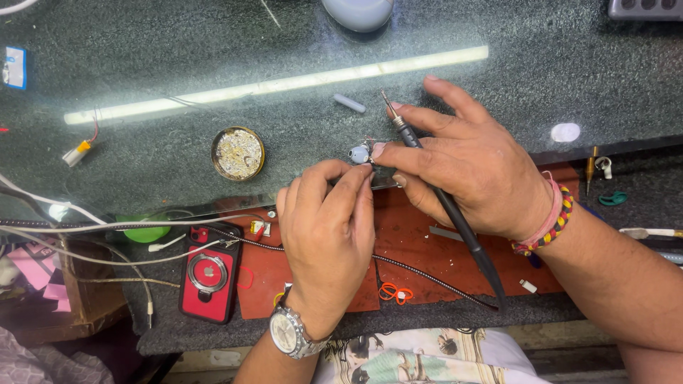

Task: The person uses a soldering iron to work on the internal components of a small white earbud. They then use a metal tool to scrape or clean the inside of the earbud housing before reassembling the unit.

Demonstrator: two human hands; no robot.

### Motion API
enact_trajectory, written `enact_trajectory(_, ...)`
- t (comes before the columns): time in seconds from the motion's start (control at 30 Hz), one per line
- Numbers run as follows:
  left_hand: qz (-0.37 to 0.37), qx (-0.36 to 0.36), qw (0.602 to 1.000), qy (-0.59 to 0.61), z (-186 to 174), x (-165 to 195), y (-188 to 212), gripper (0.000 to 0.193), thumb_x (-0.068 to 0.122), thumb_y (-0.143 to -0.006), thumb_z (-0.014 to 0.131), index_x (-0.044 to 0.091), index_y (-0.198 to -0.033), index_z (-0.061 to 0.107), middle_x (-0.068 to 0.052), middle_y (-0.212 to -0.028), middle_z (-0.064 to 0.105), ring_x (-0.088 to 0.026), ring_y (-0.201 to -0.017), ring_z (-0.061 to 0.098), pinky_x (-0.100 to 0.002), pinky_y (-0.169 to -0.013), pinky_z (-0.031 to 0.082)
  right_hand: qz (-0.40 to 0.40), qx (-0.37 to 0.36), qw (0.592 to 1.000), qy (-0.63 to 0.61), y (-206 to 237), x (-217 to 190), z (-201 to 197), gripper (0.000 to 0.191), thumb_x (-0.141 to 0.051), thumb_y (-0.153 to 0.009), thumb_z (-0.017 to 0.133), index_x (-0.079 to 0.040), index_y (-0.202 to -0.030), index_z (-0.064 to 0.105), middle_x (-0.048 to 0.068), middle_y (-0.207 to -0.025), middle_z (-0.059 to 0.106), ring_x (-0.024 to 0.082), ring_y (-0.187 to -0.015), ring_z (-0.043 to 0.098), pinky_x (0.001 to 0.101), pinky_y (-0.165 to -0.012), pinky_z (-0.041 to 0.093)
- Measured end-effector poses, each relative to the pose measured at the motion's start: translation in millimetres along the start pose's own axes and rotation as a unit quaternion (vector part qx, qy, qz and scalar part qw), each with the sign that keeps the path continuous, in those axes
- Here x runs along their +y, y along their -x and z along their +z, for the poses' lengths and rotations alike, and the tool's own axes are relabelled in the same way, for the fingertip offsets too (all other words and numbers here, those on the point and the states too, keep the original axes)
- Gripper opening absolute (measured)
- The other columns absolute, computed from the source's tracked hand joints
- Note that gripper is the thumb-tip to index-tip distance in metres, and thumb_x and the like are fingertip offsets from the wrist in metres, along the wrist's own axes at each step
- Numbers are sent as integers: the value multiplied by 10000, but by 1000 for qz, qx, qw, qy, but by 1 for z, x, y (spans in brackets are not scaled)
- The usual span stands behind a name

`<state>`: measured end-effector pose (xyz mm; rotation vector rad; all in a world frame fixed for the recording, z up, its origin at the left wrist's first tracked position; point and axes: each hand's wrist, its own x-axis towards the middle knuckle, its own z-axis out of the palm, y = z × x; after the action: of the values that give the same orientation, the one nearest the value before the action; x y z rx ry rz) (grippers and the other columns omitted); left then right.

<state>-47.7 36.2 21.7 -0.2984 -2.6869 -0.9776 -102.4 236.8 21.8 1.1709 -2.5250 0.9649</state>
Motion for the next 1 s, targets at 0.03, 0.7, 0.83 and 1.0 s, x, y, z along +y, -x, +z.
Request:
enact_trajectory(0.03, -1, -4, 1000, -2, -1, 1, 0, 167, 74, -925, 750, 82, -1090, 723, -43, -1037, 653, -253, -959, 628, -405, -820, 413, 2, -2, 1000, -6, 0, 0, 0, 388, -47, -845, 760, -78, -1221, 671, 114, -979, 721, 352, -1217, 677, 597, -1204, 386)
enact_trajectory(0.7, -26, -10, 1000, 14, -5, 1, -5, 131, 77, -937, 736, 69, -1067, 731, -65, -1016, 659, -265, -911, 634, -401, -800, 429, 4, 11, 998, -57, 3, -2, -6, 317, -180, -940, 741, -70, -1221, 641, 120, -1092, 737, 348, -1230, 660, 528, -1166, 428)
enact_trajectory(0.83, -18, -3, 1000, 21, -4, -1, -4, 137, 62, -931, 735, 64, -1068, 726, -66, -1009, 658, -267, -902, 631, -398, -787, 425, -8, -19, 1000, -9, 2, -3, -4, 359, -128, -895, 752, -65, -1233, 648, 66, -920, 689, 350, -1212, 657, 551, -1132, 415)
enact_trajectory(1.0, -7, 22, 999, 22, -1, -1, -2, 147, 55, -921, 743, 54, -1065, 712, -66, -1000, 655, -252, -899, 636, -393, -779, 422, -15, -15, 1000, 2, 2, -5, -3, 391, -71, -865, 738, -102, -1239, 628, 66, -1185, 732, 338, -1238, 657, 544, -1172, 405)
